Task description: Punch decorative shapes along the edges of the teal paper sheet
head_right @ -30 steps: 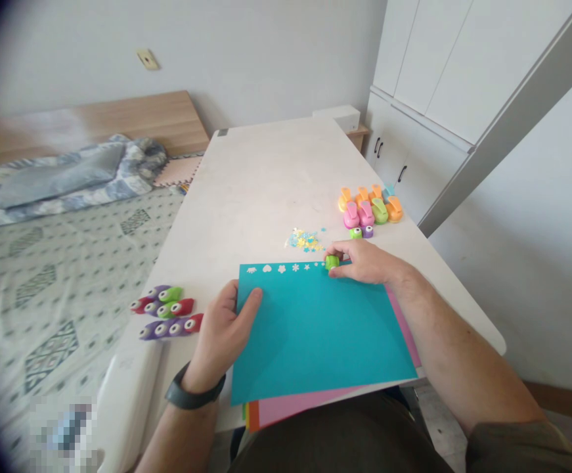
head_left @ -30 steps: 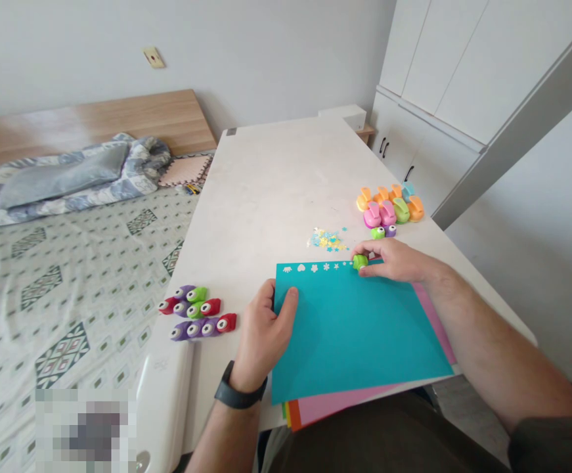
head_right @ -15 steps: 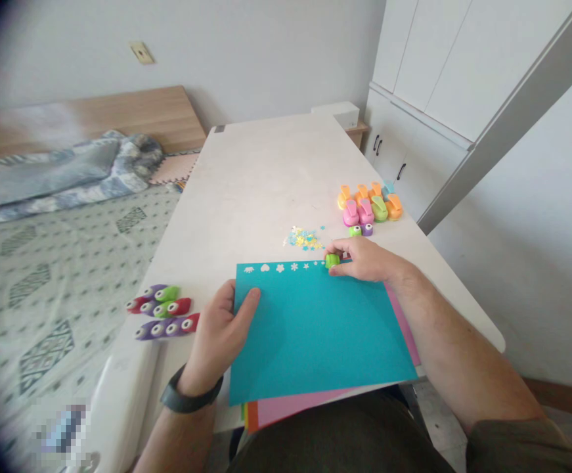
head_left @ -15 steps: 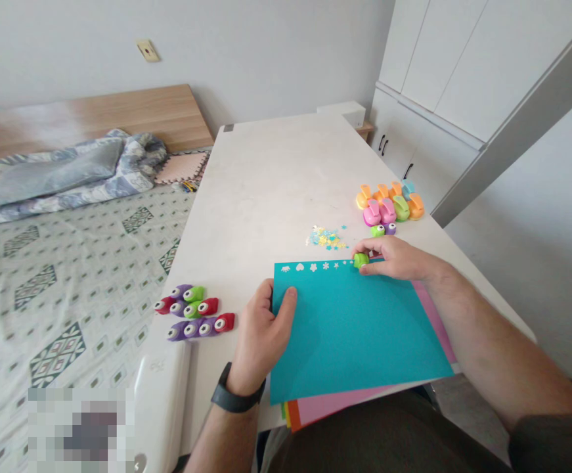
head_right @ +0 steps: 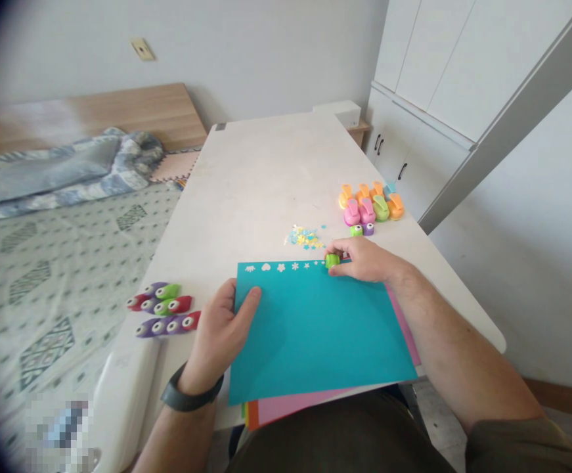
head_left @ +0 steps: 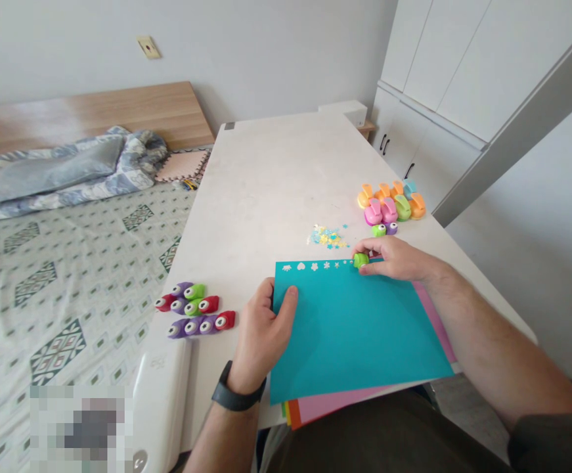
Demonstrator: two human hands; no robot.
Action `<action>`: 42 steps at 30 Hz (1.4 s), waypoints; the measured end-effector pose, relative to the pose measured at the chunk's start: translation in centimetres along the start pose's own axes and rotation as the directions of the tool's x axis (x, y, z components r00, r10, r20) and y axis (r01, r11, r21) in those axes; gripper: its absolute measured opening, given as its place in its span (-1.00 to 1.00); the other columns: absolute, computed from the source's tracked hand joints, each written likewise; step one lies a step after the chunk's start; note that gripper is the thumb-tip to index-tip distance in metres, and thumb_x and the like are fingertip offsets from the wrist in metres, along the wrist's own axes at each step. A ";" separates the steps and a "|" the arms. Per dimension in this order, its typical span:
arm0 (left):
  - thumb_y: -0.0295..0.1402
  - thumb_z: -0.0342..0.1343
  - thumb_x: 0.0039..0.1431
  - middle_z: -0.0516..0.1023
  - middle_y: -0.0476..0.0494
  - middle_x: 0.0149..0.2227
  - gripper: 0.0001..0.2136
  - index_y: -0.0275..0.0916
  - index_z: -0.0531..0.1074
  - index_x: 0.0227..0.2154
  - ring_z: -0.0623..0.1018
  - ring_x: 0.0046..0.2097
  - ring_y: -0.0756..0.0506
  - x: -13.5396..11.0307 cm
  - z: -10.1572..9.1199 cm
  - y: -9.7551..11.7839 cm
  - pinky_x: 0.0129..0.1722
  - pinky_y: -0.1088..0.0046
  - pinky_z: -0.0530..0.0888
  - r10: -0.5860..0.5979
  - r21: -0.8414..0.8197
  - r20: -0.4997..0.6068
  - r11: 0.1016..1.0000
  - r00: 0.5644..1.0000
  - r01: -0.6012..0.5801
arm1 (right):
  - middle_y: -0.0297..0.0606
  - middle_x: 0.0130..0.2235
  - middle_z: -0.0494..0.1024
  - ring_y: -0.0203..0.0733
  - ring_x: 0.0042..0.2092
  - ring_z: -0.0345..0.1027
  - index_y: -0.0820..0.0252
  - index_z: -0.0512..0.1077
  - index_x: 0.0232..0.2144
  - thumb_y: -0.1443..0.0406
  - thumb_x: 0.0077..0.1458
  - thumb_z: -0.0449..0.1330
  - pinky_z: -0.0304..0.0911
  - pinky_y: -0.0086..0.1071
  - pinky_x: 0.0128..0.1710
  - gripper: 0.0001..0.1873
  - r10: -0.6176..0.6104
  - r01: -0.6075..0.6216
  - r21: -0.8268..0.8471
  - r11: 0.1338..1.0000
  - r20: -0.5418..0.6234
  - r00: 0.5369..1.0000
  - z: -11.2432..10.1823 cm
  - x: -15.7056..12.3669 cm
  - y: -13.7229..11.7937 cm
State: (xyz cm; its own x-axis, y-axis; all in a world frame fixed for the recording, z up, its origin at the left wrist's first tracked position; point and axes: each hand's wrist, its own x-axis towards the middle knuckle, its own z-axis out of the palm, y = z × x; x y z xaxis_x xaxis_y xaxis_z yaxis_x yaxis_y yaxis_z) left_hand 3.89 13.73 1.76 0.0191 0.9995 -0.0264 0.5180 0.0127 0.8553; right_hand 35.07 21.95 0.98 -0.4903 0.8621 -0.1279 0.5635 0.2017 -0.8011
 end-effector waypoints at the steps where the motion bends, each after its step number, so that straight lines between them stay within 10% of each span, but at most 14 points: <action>1: -0.08 0.09 0.37 0.54 0.00 -0.37 -0.73 -0.20 0.44 -0.24 0.46 -0.35 -0.04 0.0 0.0 0.0 -0.39 0.46 0.31 0.001 0.001 -0.001 1.000 1.000 -0.001 | -0.26 -0.24 0.63 -0.13 -0.25 0.45 0.18 0.58 -0.11 0.17 0.09 0.36 0.27 -0.29 -0.23 -0.67 -0.001 0.001 0.000 1.000 0.001 1.000 0.0 0.0 0.0; 42: -0.09 0.11 0.34 0.56 -0.02 -0.34 -0.73 -0.21 0.46 -0.22 0.46 -0.36 -0.05 0.2 0.2 -0.1 -0.41 0.46 0.30 -0.012 -0.008 0.024 1.000 1.000 0.012 | -0.28 -0.31 0.56 -0.13 -0.27 0.37 0.16 0.59 -0.16 0.20 0.08 0.34 0.20 -0.31 -0.25 -0.73 -0.024 0.022 -0.102 0.995 -0.026 0.999 1.0 0.6 0.4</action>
State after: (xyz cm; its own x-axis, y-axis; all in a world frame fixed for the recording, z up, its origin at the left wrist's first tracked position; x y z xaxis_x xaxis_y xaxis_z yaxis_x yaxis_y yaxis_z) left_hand 4.03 13.87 1.57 0.0338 0.9982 -0.0491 0.5115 0.0250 0.8589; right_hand 34.35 22.03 -0.02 -0.4862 0.8689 -0.0929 0.6176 0.2665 -0.7400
